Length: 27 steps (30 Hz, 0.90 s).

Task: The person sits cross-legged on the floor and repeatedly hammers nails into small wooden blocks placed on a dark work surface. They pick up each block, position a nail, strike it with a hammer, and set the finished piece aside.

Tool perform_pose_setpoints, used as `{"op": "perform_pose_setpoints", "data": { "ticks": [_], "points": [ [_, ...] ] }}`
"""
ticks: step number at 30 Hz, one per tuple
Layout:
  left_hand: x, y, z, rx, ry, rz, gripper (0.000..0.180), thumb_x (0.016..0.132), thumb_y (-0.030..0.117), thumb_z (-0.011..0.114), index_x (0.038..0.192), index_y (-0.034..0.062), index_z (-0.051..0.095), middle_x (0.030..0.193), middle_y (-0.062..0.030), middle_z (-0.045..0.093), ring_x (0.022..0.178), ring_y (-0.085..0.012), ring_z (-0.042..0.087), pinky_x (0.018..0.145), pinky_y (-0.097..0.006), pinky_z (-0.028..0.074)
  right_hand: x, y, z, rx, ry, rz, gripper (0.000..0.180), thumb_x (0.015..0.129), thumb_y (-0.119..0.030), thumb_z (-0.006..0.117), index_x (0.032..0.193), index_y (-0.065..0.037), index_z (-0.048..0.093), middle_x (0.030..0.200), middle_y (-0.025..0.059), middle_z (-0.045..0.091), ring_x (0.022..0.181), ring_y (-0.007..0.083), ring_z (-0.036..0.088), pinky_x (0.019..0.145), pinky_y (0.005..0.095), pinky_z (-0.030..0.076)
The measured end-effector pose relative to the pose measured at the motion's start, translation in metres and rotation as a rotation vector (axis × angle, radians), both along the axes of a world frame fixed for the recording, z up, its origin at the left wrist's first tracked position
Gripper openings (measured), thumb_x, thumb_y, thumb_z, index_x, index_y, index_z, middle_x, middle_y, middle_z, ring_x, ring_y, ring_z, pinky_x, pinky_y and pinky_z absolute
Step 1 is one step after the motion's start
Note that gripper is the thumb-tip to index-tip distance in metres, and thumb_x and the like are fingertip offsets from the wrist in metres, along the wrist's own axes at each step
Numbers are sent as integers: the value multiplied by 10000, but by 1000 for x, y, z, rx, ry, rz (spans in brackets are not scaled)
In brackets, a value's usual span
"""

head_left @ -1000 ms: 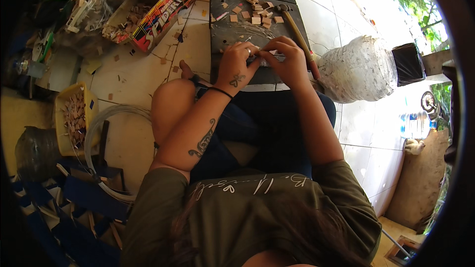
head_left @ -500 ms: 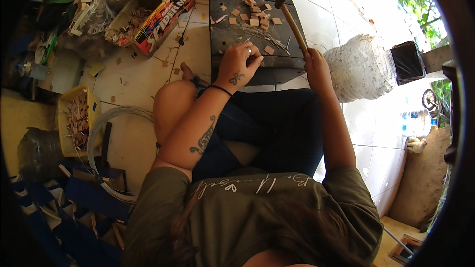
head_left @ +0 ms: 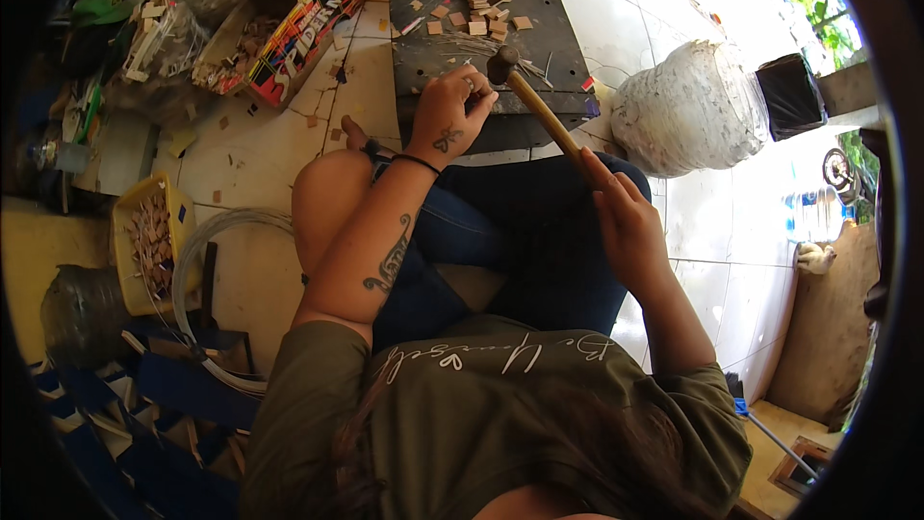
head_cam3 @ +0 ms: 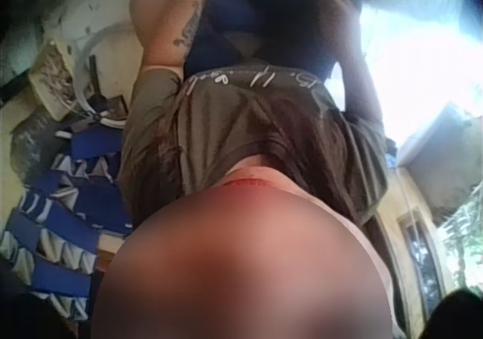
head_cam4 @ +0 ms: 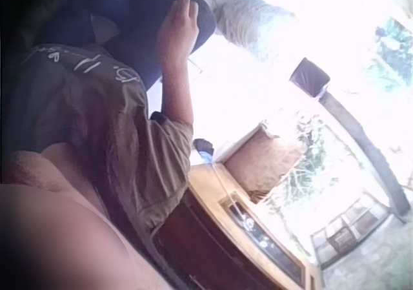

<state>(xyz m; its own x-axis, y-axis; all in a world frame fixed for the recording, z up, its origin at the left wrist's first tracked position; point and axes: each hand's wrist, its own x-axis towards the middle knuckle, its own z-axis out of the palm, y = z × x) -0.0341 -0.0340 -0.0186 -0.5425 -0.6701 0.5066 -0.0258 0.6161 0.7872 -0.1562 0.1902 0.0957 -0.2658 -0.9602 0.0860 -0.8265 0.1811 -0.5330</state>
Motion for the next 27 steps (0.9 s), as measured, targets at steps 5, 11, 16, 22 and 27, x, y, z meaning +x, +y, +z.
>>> {"op": "perform_pose_setpoints", "data": {
  "ticks": [5,11,16,22,27],
  "points": [
    [0,0,0,-13,12,2,147,809,46,675,740,-4,555,727,-98,548,664,-254,581,628,-349,454,1,0,0,-80,-14,13,511,919,-11,506,1401,-174,457,821,127,515,669,321,569,629,384,467],
    [0,0,-1,-101,26,27,144,811,56,672,737,4,559,729,-96,551,682,-264,587,647,-362,459,0,-1,-3,-165,-5,26,507,921,-16,504,1400,-177,457,823,138,523,669,318,571,630,385,467],
    [-2,-1,-1,-72,57,42,135,769,37,691,710,15,572,723,-95,574,631,-287,584,595,-367,447,-4,-5,-5,-131,29,20,505,922,-8,498,1401,-162,454,828,144,529,686,315,569,646,372,469],
    [-3,0,-2,-51,63,43,141,769,41,695,708,15,571,722,-90,577,611,-273,573,600,-365,444,-6,-5,-8,-116,-29,21,513,917,20,489,1400,-148,456,860,151,549,708,310,570,673,348,471],
    [-3,1,-6,-12,65,41,140,772,49,694,717,21,569,722,-91,574,630,-286,565,613,-365,440,-8,-3,-10,-160,-82,42,493,921,16,484,1393,-122,459,889,159,570,726,310,579,696,344,476]
  ]
}}
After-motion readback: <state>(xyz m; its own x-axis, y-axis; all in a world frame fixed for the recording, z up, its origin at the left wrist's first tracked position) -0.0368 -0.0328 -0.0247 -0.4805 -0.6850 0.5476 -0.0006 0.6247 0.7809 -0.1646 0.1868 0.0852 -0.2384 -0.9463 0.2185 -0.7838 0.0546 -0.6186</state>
